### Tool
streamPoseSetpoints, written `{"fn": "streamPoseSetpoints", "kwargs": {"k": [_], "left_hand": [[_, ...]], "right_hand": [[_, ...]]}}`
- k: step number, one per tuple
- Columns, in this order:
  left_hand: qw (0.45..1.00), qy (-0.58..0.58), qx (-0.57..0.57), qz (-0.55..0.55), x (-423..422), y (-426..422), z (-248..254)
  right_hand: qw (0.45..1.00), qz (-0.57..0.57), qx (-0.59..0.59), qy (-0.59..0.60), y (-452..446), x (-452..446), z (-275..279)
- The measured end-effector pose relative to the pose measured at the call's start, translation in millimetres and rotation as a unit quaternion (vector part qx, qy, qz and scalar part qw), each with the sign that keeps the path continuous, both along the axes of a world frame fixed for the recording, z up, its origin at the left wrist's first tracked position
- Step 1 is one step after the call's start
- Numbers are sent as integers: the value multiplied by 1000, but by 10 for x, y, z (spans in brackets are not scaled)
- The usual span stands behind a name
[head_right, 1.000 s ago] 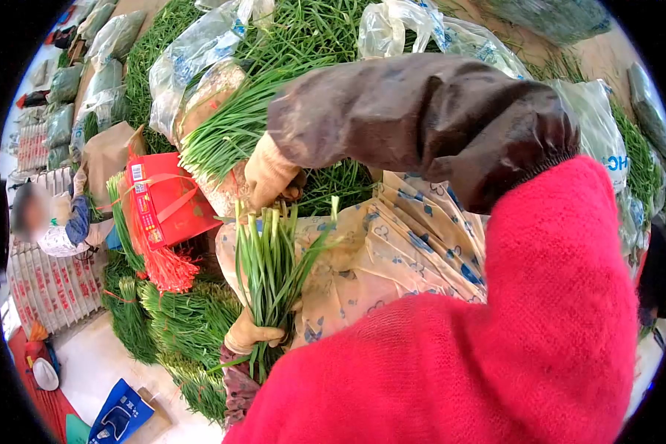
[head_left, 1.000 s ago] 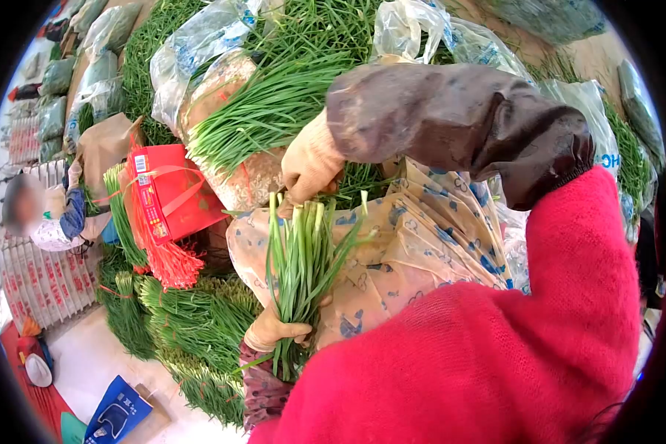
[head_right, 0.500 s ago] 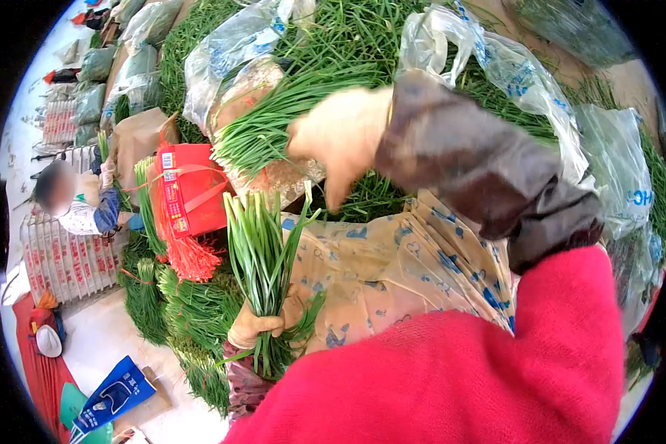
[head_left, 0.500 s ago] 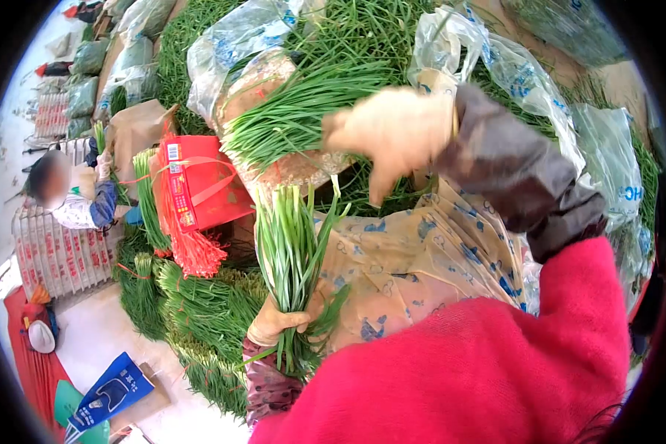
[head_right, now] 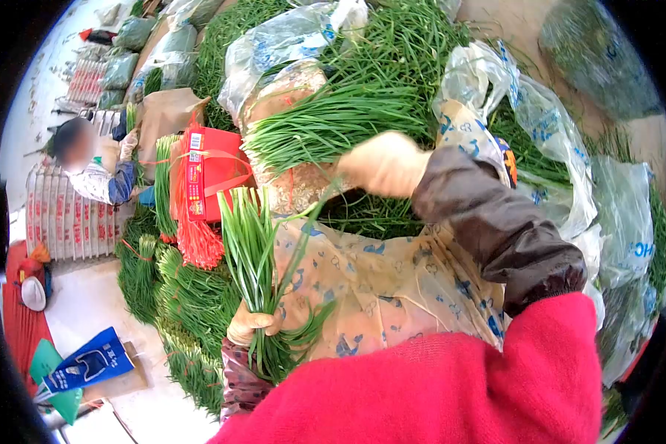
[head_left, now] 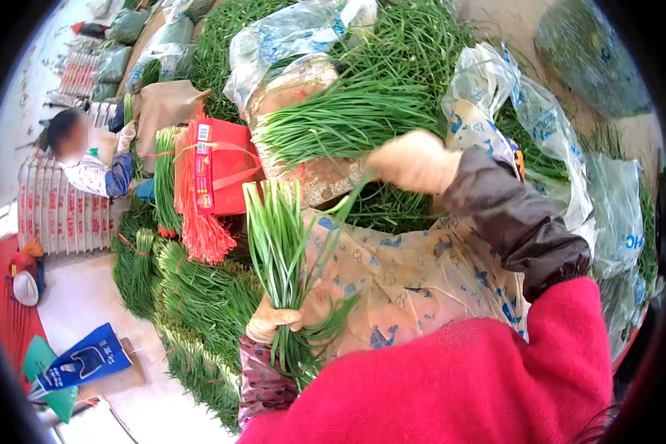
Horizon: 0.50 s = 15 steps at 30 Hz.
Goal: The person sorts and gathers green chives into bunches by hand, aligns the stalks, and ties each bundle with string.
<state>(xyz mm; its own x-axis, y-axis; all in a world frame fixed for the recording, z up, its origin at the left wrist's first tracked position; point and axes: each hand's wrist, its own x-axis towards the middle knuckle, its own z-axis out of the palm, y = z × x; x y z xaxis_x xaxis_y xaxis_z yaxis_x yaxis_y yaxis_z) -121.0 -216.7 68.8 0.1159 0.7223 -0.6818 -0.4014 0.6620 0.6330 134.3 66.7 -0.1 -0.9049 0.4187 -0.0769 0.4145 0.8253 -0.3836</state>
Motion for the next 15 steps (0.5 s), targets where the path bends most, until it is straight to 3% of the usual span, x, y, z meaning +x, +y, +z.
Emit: {"fn": "streamPoseSetpoints", "kwargs": {"k": [2,3,4,5,6,7,9,11,12,13,15], "left_hand": [[1000,-1,12,21,-63,-29,28],[999,7,22,45,-70,-26,66],[999,18,25,41,-135,-49,33],[998,30,28,38,-200,-75,2],[997,45,33,50,-158,-5,100],[996,60,38,61,-152,27,168],[995,70,39,63,-166,89,171],[996,50,37,62,-154,163,176],[996,48,40,67,-143,199,171],[996,38,40,65,-129,228,166],[997,28,38,63,-91,244,165]], "right_hand": [[972,-155,-5,178,473,223,-43],[945,-259,-81,182,701,313,102],[876,-372,-217,215,899,393,190],[848,-439,-232,185,1076,482,402],[881,-455,-77,110,1306,590,317],[873,-488,-1,-1,1343,547,404],[876,-456,127,-92,1032,336,619],[970,-239,-8,34,743,198,660],[970,-175,-147,84,478,8,833],[969,-100,-175,142,260,-130,853],[976,-50,-150,149,-161,-419,849]]}}
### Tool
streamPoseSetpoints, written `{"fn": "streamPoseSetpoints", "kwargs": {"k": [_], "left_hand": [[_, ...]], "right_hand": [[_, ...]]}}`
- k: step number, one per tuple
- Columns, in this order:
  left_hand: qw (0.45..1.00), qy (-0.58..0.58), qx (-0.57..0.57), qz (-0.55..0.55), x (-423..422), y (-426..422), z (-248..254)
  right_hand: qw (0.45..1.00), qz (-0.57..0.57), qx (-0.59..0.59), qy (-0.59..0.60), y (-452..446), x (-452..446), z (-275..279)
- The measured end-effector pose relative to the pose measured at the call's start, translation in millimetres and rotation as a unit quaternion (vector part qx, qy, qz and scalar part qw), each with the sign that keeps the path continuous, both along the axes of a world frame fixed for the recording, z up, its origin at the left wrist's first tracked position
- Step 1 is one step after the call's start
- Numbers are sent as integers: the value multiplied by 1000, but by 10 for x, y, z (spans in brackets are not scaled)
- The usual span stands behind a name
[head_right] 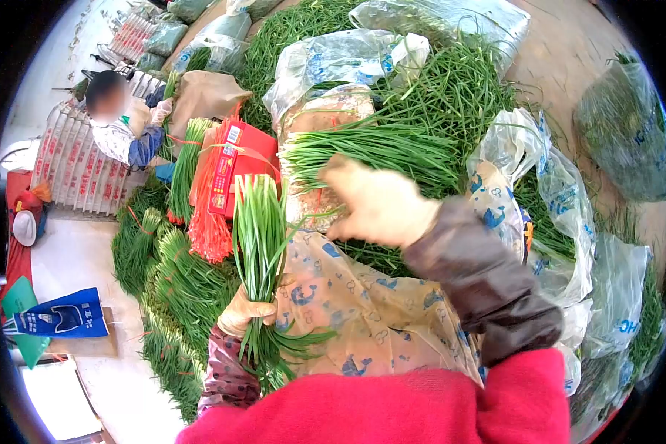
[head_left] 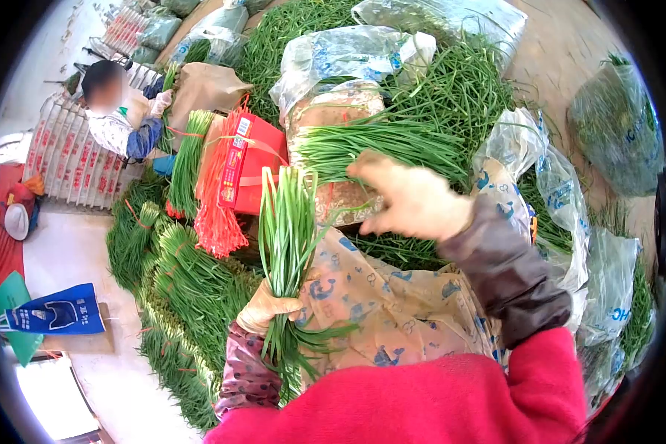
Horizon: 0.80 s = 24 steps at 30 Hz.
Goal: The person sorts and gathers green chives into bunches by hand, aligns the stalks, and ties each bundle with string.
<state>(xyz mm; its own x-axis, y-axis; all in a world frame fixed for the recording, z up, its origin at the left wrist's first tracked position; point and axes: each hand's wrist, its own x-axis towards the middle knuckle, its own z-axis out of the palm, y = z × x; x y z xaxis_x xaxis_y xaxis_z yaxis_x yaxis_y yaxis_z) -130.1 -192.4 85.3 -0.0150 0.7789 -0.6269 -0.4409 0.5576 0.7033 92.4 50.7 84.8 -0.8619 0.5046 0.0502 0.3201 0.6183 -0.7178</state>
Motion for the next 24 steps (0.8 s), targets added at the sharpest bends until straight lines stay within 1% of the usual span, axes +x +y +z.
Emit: {"fn": "streamPoseSetpoints", "kwargs": {"k": [2,3,4,5,6,8,10,11,12,13,14,15,16,17,18,19,20,21,22,23,24], "left_hand": [[1000,-11,-7,-13,26,35,0],[999,18,-14,-34,26,37,-7],[999,14,-11,-34,11,21,-33],[999,5,-12,-42,-18,-19,-74],[999,-4,-14,-48,-47,-70,-102],[998,-2,-29,-48,-66,-128,-113],[999,-21,-9,37,-16,-133,-96],[998,-33,-9,47,-31,-149,-127],[998,-43,-4,54,-60,-182,-184],[997,-43,-3,62,-59,-185,-196],[997,-42,-2,69,-60,-171,-196],[996,-46,-1,71,-44,-131,-187],[996,-32,1,87,-7,-69,-174],[994,-17,4,103,21,-1,-182],[994,-18,4,107,26,49,-254],[993,-20,15,120,22,91,-363],[991,-19,25,131,23,161,-423],[988,-6,30,154,111,308,-371],[986,-19,38,158,112,393,-485],[985,-22,33,166,142,509,-506],[984,-25,28,175,181,636,-531]], "right_hand": [[1000,1,-2,-10,-291,-263,-208],[999,3,-39,-7,-376,-328,-242],[997,7,-74,-5,-431,-358,-279],[993,26,-99,58,-462,-343,-355],[993,33,-98,53,-408,-302,-370],[991,11,-92,95,-187,-162,-378],[958,-139,-200,153,234,61,-248],[968,-196,36,152,529,216,-343],[872,-376,-276,147,695,351,-131],[884,-449,-120,50,918,525,-254],[862,-504,41,-47,1072,646,-393],[839,-512,124,-133,1041,667,-463],[804,-514,206,-216,950,667,-444],[834,-481,125,-240,860,583,-451],[888,-401,31,-223,816,497,-616],[929,-316,-37,-188,564,277,-574],[952,-219,-47,-208,392,89,-752],[939,-161,-45,-301,230,-136,-852],[931,-125,-68,-336,114,-316,-922],[921,-111,-110,-357,73,-470,-1090],[926,-116,-109,-342,11,-596,-1433]]}}
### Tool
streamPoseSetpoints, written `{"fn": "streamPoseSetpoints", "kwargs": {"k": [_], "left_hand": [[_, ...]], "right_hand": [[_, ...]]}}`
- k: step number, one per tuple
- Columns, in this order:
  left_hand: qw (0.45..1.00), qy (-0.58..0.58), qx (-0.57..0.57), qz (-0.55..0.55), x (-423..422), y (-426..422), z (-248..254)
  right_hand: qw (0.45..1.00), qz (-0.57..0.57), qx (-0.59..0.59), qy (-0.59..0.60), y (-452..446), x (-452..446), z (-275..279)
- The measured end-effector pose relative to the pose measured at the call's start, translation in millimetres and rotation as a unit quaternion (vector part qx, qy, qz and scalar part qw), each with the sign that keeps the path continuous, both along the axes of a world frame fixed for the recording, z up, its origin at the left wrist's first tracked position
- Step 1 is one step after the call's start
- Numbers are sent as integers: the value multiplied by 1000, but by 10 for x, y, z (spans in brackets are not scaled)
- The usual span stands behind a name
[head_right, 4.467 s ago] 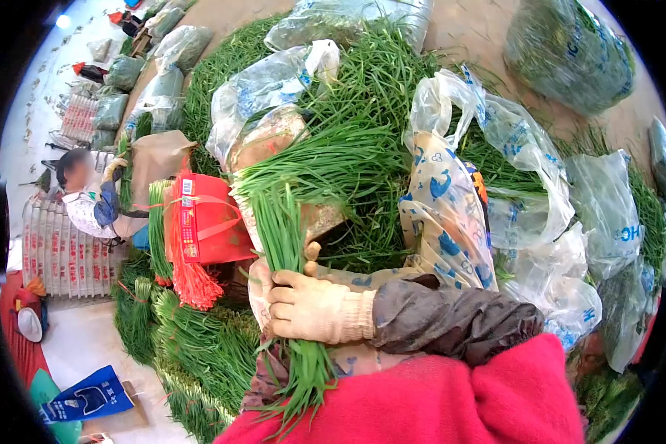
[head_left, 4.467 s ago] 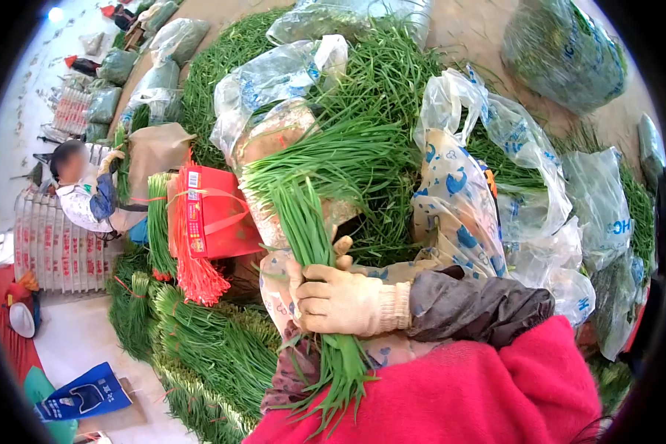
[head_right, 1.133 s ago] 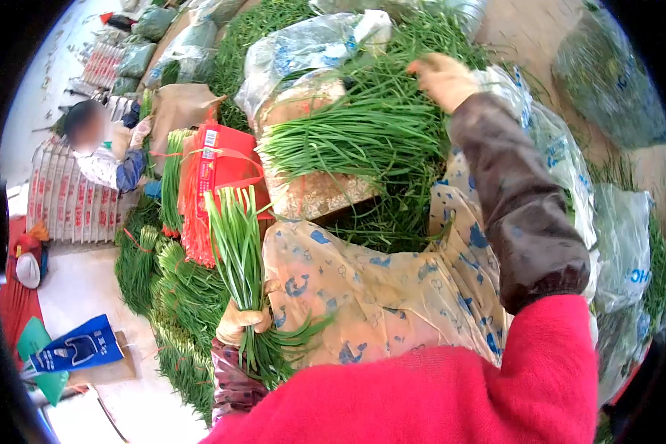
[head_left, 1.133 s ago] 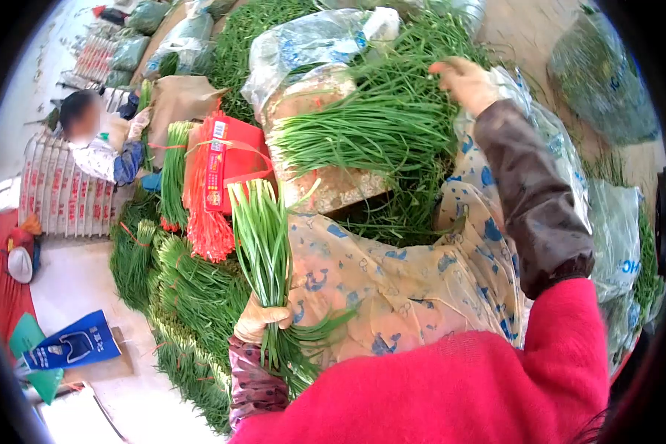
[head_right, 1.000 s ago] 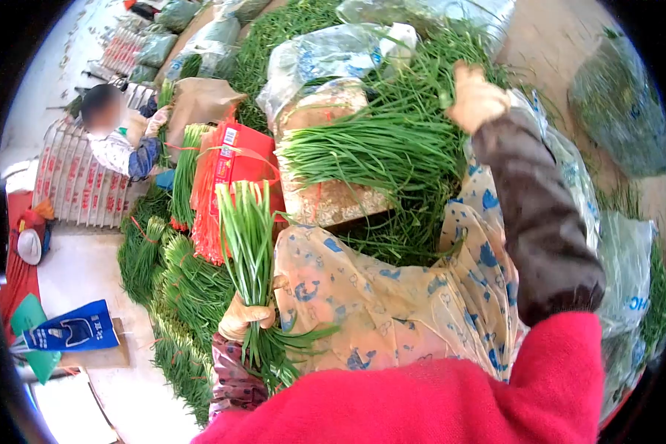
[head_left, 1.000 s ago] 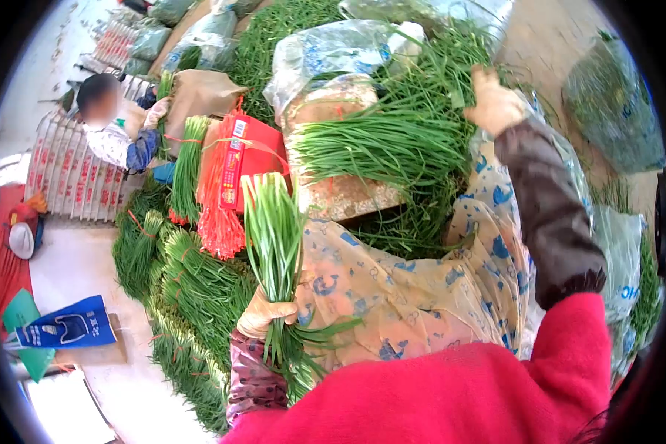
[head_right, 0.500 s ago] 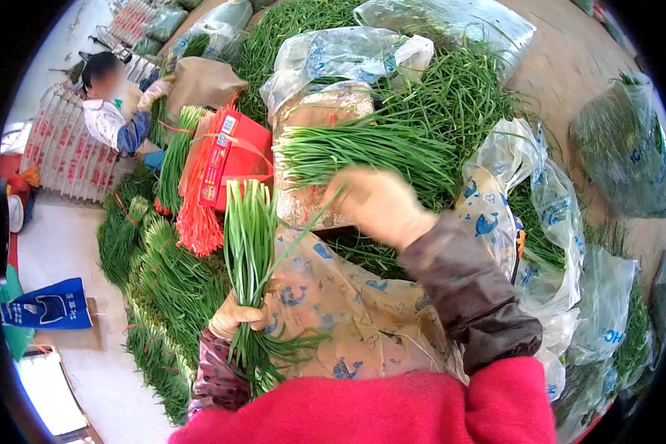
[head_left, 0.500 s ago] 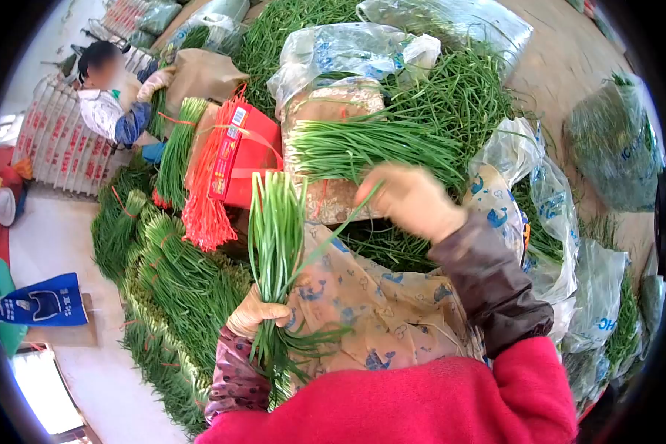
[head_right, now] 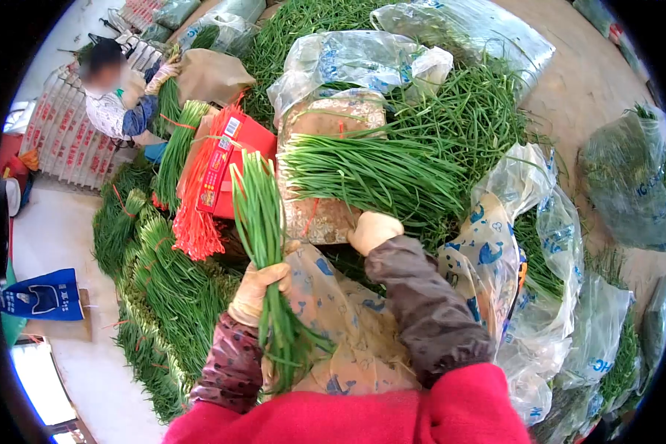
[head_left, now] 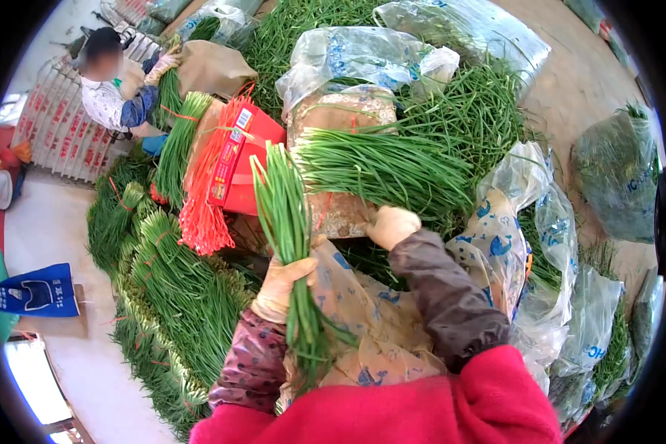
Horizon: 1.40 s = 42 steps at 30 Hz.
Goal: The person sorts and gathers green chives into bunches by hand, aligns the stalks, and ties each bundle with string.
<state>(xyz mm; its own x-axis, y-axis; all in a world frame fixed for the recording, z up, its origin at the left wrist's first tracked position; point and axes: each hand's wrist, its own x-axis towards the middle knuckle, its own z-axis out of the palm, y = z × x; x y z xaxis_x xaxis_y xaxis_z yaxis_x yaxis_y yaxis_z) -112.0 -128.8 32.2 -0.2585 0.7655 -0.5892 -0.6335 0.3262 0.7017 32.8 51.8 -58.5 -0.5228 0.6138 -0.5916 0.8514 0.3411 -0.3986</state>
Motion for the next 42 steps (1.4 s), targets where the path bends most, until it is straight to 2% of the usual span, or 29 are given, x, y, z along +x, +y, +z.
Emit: {"fn": "streamPoseSetpoints", "kwargs": {"k": [1,3,4,6,9,11,13,15,16,17,18,20,22,23,24,26,27,28,29,31,32,33,34,36,37,38,40,41,42], "left_hand": [[999,49,-11,19,39,101,-68],[996,71,-8,46,158,335,-76],[997,70,-20,40,187,416,-68],[996,-7,19,83,243,577,-165],[995,20,-11,100,326,729,-257],[987,6,33,159,345,733,-581],[982,15,33,185,400,754,-729],[976,19,37,214,472,784,-804],[975,16,37,218,502,795,-838],[974,16,42,221,527,824,-874],[974,15,49,222,550,866,-891],[970,0,38,238,593,934,-891],[964,28,65,257,615,936,-1060],[962,3,85,261,617,944,-1040],[961,5,83,264,631,959,-986],[956,47,83,277,655,998,-898],[956,54,63,281,632,1000,-1006],[944,80,81,308,665,1034,-1062],[935,88,131,319,636,1022,-1268],[915,-30,263,304,668,1023,-1563],[888,-152,332,279,726,1014,-1665],[849,-275,378,246,776,1033,-1652],[796,-391,409,215,811,1029,-1640],[842,-428,192,267,819,1032,-1595],[971,-92,196,99,822,991,-1437],[951,275,140,-19,824,952,-1272],[980,143,116,-70,597,979,-990],[989,104,105,-18,502,1018,-985],[965,223,126,55,396,1056,-1161]], "right_hand": [[999,-30,13,-6,-58,-76,-104],[998,-63,24,-11,-72,-178,-301],[998,-54,34,3,-48,-204,-401],[998,-46,47,9,0,-160,-508],[995,44,57,73,46,16,-533],[991,50,72,104,160,194,-295],[984,60,111,125,461,423,197],[939,-100,238,227,991,773,349],[940,-219,214,154,1240,846,671],[907,-265,323,49,1432,912,718],[850,-307,425,-55,1550,953,776],[906,-234,350,44,1468,882,1056],[911,-61,329,240,1243,664,783],[902,14,337,271,1074,513,640],[954,79,242,158,908,271,736],[975,106,102,165,648,20,725],[979,54,-63,183,565,-66,709],[955,1,-226,193,487,-143,697],[970,29,-156,186,388,-225,701],[984,52,-28,167,165,-354,632],[986,50,31,158,84,-424,558],[987,-24,-11,157,63,-502,622],[988,-22,-12,153,106,-487,609],[981,-48,-39,183,253,-408,559],[974,-81,-47,204,337,-374,511],[971,-112,-69,201,452,-298,518],[975,-90,-123,163,668,-192,645],[985,-61,-72,144,721,-166,672],[992,-32,-21,123,766,-134,688]]}}
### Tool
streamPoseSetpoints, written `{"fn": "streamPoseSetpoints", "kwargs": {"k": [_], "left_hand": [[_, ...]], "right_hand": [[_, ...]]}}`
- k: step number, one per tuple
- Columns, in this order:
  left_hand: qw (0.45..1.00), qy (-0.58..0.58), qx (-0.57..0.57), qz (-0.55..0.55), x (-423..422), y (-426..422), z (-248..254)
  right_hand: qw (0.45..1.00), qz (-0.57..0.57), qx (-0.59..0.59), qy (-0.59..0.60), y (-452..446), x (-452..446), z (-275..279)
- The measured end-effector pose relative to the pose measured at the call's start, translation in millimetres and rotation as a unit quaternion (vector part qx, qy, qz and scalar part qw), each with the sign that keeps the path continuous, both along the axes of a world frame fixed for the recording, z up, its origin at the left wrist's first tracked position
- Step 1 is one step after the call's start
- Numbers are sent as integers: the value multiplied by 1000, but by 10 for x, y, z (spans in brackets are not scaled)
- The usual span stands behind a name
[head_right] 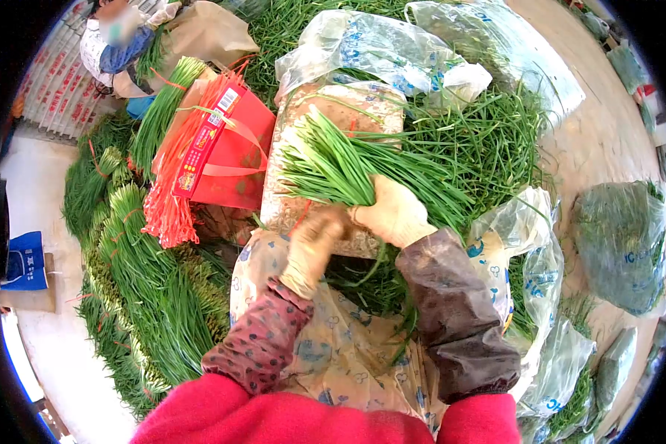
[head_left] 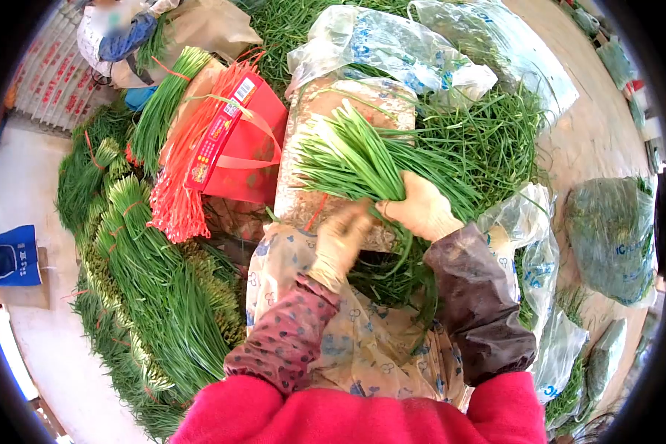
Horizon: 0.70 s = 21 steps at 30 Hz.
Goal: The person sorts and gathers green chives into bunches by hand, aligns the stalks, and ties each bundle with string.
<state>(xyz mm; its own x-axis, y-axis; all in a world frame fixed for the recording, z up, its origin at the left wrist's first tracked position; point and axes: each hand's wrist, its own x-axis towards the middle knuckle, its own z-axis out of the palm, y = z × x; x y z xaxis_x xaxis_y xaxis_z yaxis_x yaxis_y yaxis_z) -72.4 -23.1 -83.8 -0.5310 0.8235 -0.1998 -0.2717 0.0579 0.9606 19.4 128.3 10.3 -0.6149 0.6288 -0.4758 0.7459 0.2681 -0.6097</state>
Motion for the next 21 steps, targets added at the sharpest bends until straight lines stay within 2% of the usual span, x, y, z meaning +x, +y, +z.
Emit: {"fn": "streamPoseSetpoints", "kwargs": {"k": [1,2,3,4,6,7,9,12,14,16,17,18,20,21], "left_hand": [[998,-16,-41,45,-164,40,-146],[974,191,-76,92,-286,89,-181],[929,334,-148,53,-441,149,-200],[884,400,-243,1,-521,216,-72],[793,518,-302,-110,-695,363,-151],[792,519,-302,-110,-750,417,-236],[736,591,-295,-147,-839,518,-379],[725,605,-286,-162,-932,582,-460],[734,601,-272,-162,-946,579,-455],[761,602,-198,-142,-969,566,-437],[782,574,-186,-153,-976,550,-343],[781,575,-188,-155,-996,519,-260],[769,559,-198,-236,-1081,395,-158],[776,566,-153,-232,-1177,267,-272]], "right_hand": [[1000,4,22,17,50,45,1],[999,15,37,8,131,88,-29],[998,23,50,-6,187,97,2],[997,32,62,-19,224,91,52],[995,32,88,-24,237,55,98],[994,37,99,-16,236,17,131],[993,43,112,4,238,-84,136],[988,56,138,33,252,-245,-34],[991,75,109,21,316,-357,-203],[971,113,196,74,345,-418,-562],[970,113,198,83,339,-432,-675],[971,111,195,85,328,-441,-780],[962,111,244,49,286,-456,-949],[962,102,249,53,270,-458,-1011]]}}
